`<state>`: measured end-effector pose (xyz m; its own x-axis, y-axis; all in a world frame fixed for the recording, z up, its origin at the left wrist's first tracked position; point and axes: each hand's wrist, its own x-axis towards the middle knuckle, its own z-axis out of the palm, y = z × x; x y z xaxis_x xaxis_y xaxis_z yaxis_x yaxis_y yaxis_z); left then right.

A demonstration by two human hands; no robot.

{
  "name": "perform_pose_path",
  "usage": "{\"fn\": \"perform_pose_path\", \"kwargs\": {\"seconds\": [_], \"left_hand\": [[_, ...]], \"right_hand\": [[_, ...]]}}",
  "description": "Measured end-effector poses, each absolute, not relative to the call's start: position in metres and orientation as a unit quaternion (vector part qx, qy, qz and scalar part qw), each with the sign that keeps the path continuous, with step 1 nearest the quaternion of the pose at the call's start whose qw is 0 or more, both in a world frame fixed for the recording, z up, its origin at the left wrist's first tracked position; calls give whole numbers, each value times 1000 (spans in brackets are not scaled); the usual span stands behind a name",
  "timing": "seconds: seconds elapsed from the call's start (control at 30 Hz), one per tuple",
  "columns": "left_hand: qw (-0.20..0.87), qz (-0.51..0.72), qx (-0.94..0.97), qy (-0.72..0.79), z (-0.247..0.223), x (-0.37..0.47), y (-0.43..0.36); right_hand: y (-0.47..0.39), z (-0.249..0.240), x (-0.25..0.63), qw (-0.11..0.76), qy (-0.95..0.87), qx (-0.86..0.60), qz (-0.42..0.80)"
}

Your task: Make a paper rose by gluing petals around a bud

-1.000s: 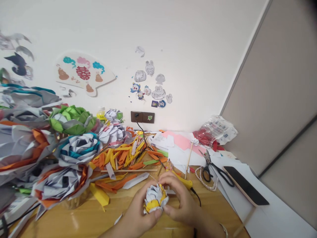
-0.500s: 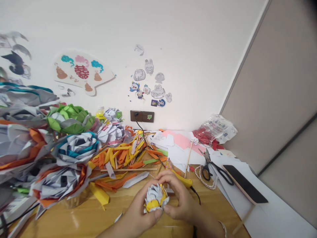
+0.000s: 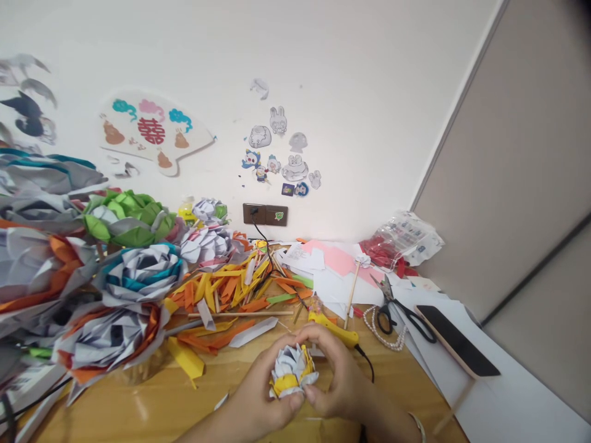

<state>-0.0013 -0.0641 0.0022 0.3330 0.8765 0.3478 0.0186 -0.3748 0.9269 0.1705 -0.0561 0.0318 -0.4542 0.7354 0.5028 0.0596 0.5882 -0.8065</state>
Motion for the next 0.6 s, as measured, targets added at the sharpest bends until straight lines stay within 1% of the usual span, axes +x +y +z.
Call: {"fn": "perform_pose_path", "kwargs": {"seconds": [0.4,0.5,0.6], "left_hand": [[419,483,689,342,-3,-3,-63],[441,479,678,341,-1,-4,-63],[454,478,677,327,4,-4,-64]], "right_hand": [[-59,35,170,458,-764,-269,366],[-57,34,173,447,-759,-264,393],[-54,32,176,428,-740,-237,461]]}}
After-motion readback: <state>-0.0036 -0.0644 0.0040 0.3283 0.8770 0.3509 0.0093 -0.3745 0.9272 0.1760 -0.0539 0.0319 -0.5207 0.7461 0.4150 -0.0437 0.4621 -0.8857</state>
